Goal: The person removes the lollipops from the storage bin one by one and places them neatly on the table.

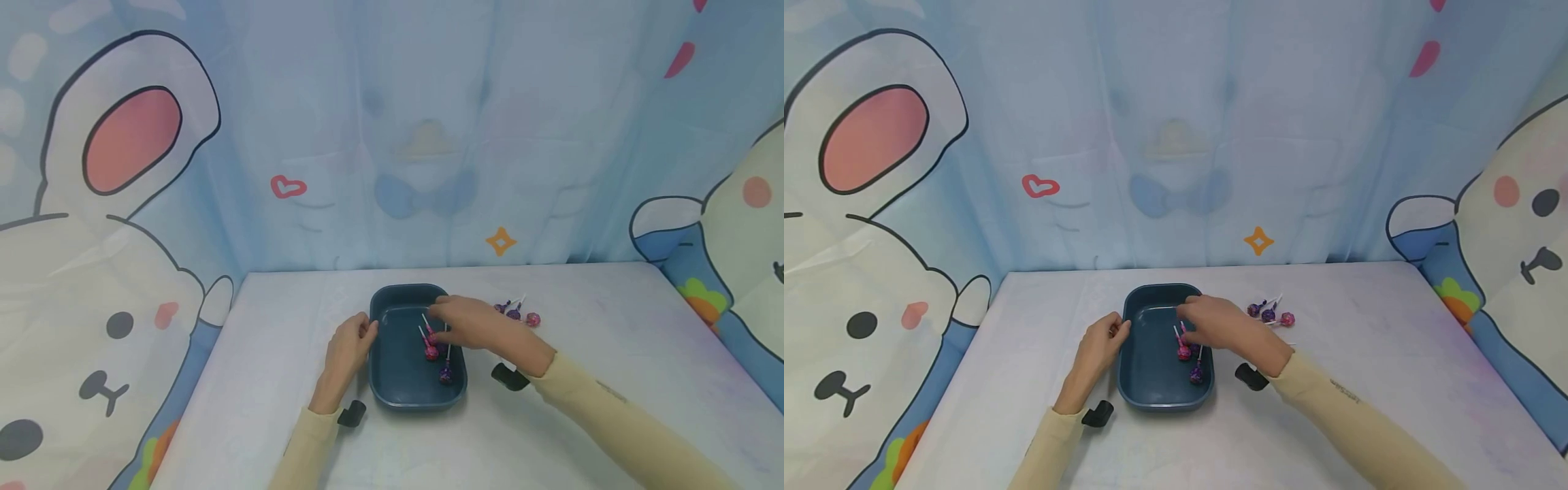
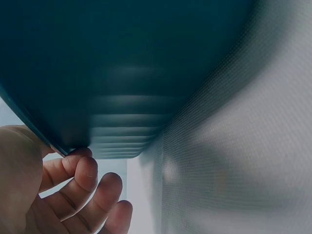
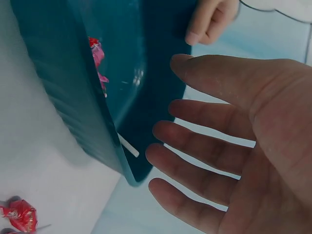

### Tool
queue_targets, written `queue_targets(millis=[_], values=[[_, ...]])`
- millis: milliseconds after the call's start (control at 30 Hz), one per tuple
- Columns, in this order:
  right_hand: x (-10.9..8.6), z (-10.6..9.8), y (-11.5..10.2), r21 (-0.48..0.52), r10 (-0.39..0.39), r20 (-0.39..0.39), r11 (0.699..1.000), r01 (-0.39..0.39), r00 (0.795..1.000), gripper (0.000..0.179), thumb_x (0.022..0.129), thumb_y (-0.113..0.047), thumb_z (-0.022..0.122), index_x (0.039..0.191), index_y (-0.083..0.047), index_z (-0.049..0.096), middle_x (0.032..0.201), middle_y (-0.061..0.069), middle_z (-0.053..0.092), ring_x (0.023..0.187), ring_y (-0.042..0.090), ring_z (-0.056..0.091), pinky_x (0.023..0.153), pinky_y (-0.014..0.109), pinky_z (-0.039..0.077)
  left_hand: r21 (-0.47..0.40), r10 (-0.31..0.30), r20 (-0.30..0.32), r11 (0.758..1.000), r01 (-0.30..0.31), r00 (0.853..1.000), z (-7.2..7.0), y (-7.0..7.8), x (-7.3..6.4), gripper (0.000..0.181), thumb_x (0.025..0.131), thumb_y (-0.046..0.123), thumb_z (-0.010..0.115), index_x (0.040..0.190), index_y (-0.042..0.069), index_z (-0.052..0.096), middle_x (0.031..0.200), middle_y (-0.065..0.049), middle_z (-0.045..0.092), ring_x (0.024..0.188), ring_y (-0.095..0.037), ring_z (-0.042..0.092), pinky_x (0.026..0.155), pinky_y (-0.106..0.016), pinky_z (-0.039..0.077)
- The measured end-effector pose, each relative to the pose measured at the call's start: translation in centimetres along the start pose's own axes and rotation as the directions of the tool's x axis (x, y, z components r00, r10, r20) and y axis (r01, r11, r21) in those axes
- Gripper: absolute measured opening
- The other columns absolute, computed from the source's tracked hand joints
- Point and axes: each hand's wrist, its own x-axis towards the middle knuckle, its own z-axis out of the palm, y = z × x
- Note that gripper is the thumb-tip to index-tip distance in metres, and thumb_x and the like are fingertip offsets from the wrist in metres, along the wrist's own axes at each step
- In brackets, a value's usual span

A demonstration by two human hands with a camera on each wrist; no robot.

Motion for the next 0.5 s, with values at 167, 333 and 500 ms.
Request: queue_targets(millis=[167, 333, 500], values=[[0.7, 0.3, -0.7, -0.029, -0.001, 0.027, 1.000, 0.002, 1.000, 0.033, 0.080, -0.033, 0.069, 0.107, -0.016, 0.064, 0.098, 0.001, 0.061, 0.080, 0.013, 0.059, 0.072, 0.034, 0.049, -0.008, -0.003, 0.001, 1.000, 0.003, 1.000, -0.1, 0.1, -0.1, 0.027, 0.091, 0.038, 0.051, 0.074, 0.018, 0.050, 0.063, 0.004, 0.050, 0.054, -0.009, 0.046, 0.047, -0.024, 0.035], [1.4, 1.1, -1.0, -0.060, 0.000, 0.055, 0.998, 0.003, 0.998, 0.031, 0.078, -0.032, 0.070, 0.103, -0.014, 0.065, 0.088, -0.002, 0.059, 0.071, 0.011, 0.051, 0.065, 0.031, 0.046, -0.009, -0.004, 0.004, 1.000, 0.004, 1.000, -0.1, 0.1, -0.1, 0.027, 0.091, 0.038, 0.050, 0.073, 0.018, 0.050, 0.063, 0.004, 0.050, 0.054, -0.009, 0.046, 0.047, -0.024, 0.035], [2.0, 1.8, -1.2, -0.126, -0.012, 0.084, 0.992, 0.023, 0.996, 0.029, 0.077, -0.035, 0.072, 0.097, -0.014, 0.066, 0.081, -0.003, 0.057, 0.069, 0.012, 0.048, 0.063, 0.030, 0.043, -0.007, 0.002, 0.003, 1.000, -0.002, 1.000, 0.0, -0.1, 0.0, 0.028, 0.092, 0.038, 0.050, 0.073, 0.018, 0.050, 0.063, 0.004, 0.050, 0.054, -0.009, 0.045, 0.047, -0.024, 0.035]])
